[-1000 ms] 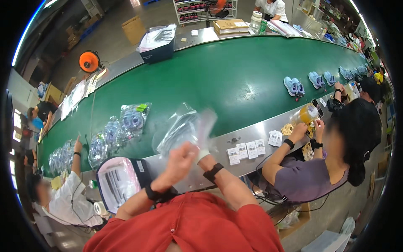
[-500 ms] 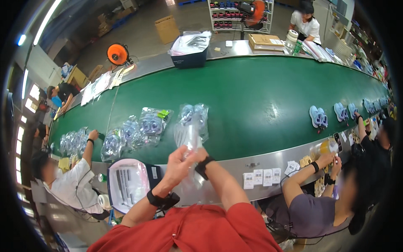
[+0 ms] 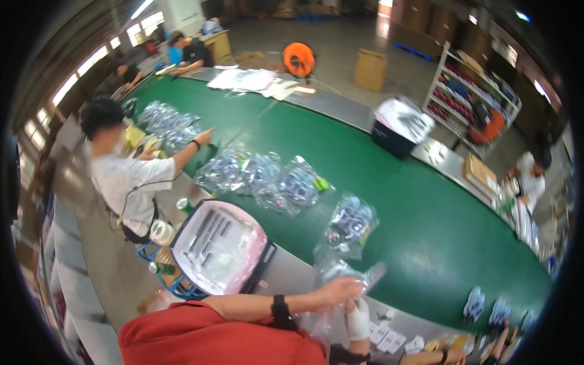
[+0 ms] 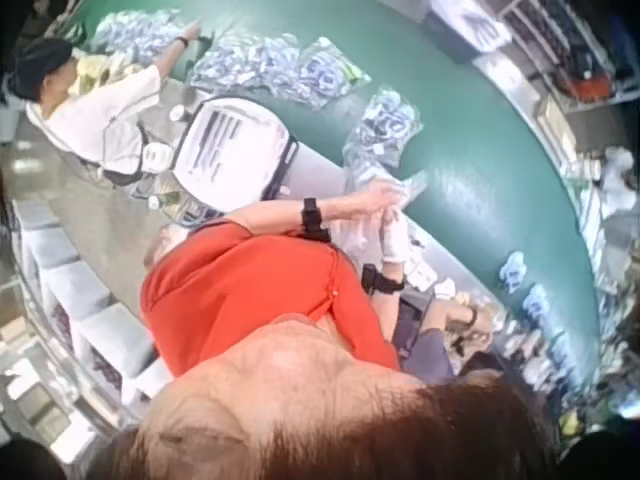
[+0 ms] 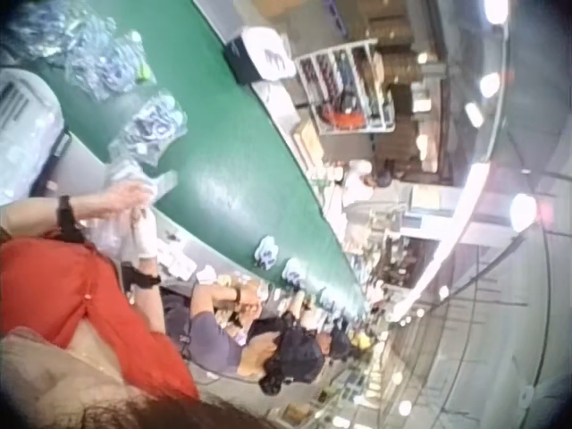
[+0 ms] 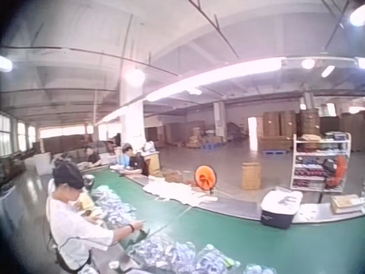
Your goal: The person places light blue slippers into clear plastic bags at a factory assembly line. They pick up pairs of slippers from the green conveyor belt, insert them into bags, and place the packaged items into a white bin.
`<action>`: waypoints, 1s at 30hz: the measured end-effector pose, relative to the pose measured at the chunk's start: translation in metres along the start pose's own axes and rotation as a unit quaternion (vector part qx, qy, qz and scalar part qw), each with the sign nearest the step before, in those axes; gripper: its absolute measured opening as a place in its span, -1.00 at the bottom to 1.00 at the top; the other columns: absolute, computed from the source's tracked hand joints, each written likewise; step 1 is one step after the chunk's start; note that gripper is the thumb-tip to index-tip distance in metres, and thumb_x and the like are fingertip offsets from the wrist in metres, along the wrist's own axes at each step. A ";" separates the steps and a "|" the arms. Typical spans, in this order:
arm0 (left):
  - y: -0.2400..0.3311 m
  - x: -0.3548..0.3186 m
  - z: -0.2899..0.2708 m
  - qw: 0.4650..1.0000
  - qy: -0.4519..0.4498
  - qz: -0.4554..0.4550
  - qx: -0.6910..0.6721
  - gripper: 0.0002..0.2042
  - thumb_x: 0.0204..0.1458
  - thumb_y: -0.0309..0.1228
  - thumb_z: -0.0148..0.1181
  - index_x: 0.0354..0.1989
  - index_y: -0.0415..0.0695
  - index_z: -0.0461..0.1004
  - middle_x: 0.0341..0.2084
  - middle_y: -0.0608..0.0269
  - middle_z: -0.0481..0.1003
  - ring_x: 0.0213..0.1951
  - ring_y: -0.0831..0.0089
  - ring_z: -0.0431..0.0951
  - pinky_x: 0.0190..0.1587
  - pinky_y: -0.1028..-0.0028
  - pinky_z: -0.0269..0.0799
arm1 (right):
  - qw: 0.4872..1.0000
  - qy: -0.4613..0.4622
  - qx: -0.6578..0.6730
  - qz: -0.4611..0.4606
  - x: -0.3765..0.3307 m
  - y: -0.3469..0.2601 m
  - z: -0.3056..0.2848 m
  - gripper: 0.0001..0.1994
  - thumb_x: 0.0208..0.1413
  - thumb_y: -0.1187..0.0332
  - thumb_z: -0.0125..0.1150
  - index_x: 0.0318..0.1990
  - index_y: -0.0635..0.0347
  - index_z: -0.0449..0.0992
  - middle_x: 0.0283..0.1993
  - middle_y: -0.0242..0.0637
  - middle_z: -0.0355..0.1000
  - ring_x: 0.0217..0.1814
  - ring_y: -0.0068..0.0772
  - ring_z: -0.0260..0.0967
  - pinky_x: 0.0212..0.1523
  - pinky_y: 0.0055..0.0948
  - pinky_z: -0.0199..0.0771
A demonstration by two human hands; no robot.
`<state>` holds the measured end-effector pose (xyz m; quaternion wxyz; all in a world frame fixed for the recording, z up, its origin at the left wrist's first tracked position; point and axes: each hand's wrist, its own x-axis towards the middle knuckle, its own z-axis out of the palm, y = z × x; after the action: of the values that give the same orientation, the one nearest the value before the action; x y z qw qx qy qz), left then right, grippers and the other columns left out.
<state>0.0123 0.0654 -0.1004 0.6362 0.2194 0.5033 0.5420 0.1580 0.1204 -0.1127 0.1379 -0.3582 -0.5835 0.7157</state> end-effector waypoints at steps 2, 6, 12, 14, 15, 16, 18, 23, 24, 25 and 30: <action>0.005 -0.001 -0.004 0.998 -0.012 0.057 -0.030 -0.62 0.14 -0.25 0.05 0.08 -0.20 0.34 -0.12 0.31 0.43 -0.10 0.60 0.36 -0.04 0.54 0.30 | 0.998 0.044 0.002 -0.054 -0.004 -0.004 0.011 -0.61 0.06 0.03 0.18 -0.30 0.25 0.46 -0.48 -0.57 0.26 -0.48 -0.72 0.13 -0.49 -0.64 0.14; -0.002 -0.003 -0.023 0.972 -0.007 0.201 -0.120 -0.68 0.17 -0.28 0.01 -0.01 -0.22 0.37 -0.24 0.40 0.43 -0.20 0.67 0.35 -0.14 0.58 0.30 | 0.984 0.136 -0.074 -0.088 0.002 -0.009 0.018 -0.72 0.05 0.17 0.19 -0.48 0.22 0.42 -0.55 -0.54 0.23 -0.53 -0.71 0.09 -0.53 -0.63 0.11; 0.032 -0.032 -0.064 0.957 0.109 0.268 -0.011 -0.78 0.17 -0.28 -0.03 -0.37 -0.21 0.35 -0.52 0.55 0.25 -0.44 0.74 0.16 -0.41 0.60 0.15 | 0.894 0.133 -0.428 -0.017 -0.002 -0.011 0.023 -0.69 -0.05 0.22 0.19 -0.17 0.14 0.43 -0.15 0.01 0.39 -0.10 -0.02 0.32 -0.01 -0.14 0.27; 0.031 -0.030 -0.071 0.951 0.110 0.286 0.023 -0.77 0.18 -0.27 -0.04 -0.31 -0.20 0.37 -0.51 0.54 0.26 -0.42 0.74 0.18 -0.40 0.60 0.17 | 0.820 0.233 -0.501 -0.151 -0.005 -0.033 0.054 -0.81 -0.05 0.31 0.14 -0.29 0.17 0.43 -0.20 -0.01 0.40 -0.20 -0.01 0.34 -0.09 -0.15 0.31; 0.025 -0.020 -0.074 0.946 0.112 0.303 0.031 -0.77 0.19 -0.26 -0.04 -0.24 -0.19 0.39 -0.51 0.54 0.27 -0.41 0.75 0.19 -0.40 0.60 0.19 | 0.777 0.283 -0.530 -0.186 -0.009 -0.052 0.068 -0.82 -0.06 0.33 0.14 -0.29 0.17 0.43 -0.20 -0.02 0.39 -0.20 -0.02 0.34 -0.10 -0.15 0.32; 0.023 -0.015 -0.078 0.940 0.113 0.318 0.039 -0.75 0.20 -0.25 -0.05 -0.18 -0.18 0.40 -0.50 0.53 0.28 -0.40 0.75 0.21 -0.39 0.59 0.21 | 0.730 0.333 -0.555 -0.218 -0.011 -0.062 0.078 -0.83 -0.07 0.35 0.13 -0.29 0.17 0.42 -0.20 -0.03 0.39 -0.21 -0.03 0.34 -0.11 -0.16 0.33; 0.047 -0.047 -0.067 0.952 0.077 0.297 0.013 -0.76 0.19 -0.25 -0.05 -0.22 -0.17 0.41 -0.53 0.51 0.28 -0.42 0.71 0.21 -0.39 0.55 0.22 | 0.760 0.210 -0.554 -0.268 -0.005 -0.061 0.070 -0.76 -0.08 0.33 0.16 -0.22 0.15 0.44 -0.15 -0.04 0.38 -0.15 -0.05 0.35 -0.06 -0.17 0.33; 0.019 -0.061 -0.034 0.921 -0.184 0.303 0.161 -0.77 0.18 -0.28 -0.05 -0.32 -0.23 0.38 -0.52 0.26 0.38 -0.42 0.54 0.29 -0.34 0.45 0.28 | 0.775 0.047 -0.553 -0.303 -0.009 -0.068 0.119 -0.59 -0.08 0.17 0.24 -0.06 0.11 0.43 -0.11 -0.02 0.38 -0.03 -0.06 0.31 0.03 -0.19 0.27; 0.003 -0.068 -0.023 0.894 -0.228 0.337 0.188 -0.81 0.14 -0.34 0.02 -0.39 -0.21 0.39 -0.58 0.31 0.36 -0.49 0.55 0.28 -0.41 0.48 0.28 | 0.780 0.035 -0.549 -0.299 -0.006 -0.064 0.126 -0.60 -0.08 0.18 0.23 -0.06 0.11 0.44 -0.12 -0.02 0.38 -0.04 -0.06 0.31 0.02 -0.19 0.28; -0.008 -0.075 -0.014 0.863 -0.279 0.368 0.206 -0.84 0.10 -0.39 0.08 -0.46 -0.19 0.40 -0.64 0.37 0.34 -0.56 0.55 0.28 -0.47 0.51 0.27 | 0.783 0.030 -0.551 -0.287 -0.004 -0.062 0.130 -0.61 -0.08 0.18 0.23 -0.07 0.11 0.44 -0.12 -0.02 0.38 -0.05 -0.06 0.31 0.01 -0.19 0.28; 0.050 -0.122 -0.031 0.913 -0.381 0.130 0.066 -0.79 0.14 -0.35 0.03 -0.46 -0.23 0.35 -0.64 0.31 0.33 -0.52 0.55 0.27 -0.44 0.43 0.29 | 0.797 0.020 -0.556 -0.234 0.003 -0.050 0.137 -0.64 -0.07 0.19 0.21 -0.11 0.12 0.45 -0.16 -0.04 0.40 -0.10 -0.08 0.33 -0.04 -0.20 0.30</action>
<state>-0.0267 -0.0385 -0.0222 0.6881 0.5140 0.2239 0.4607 0.0526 0.0357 -0.0582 0.0905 -0.2399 -0.9442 0.2069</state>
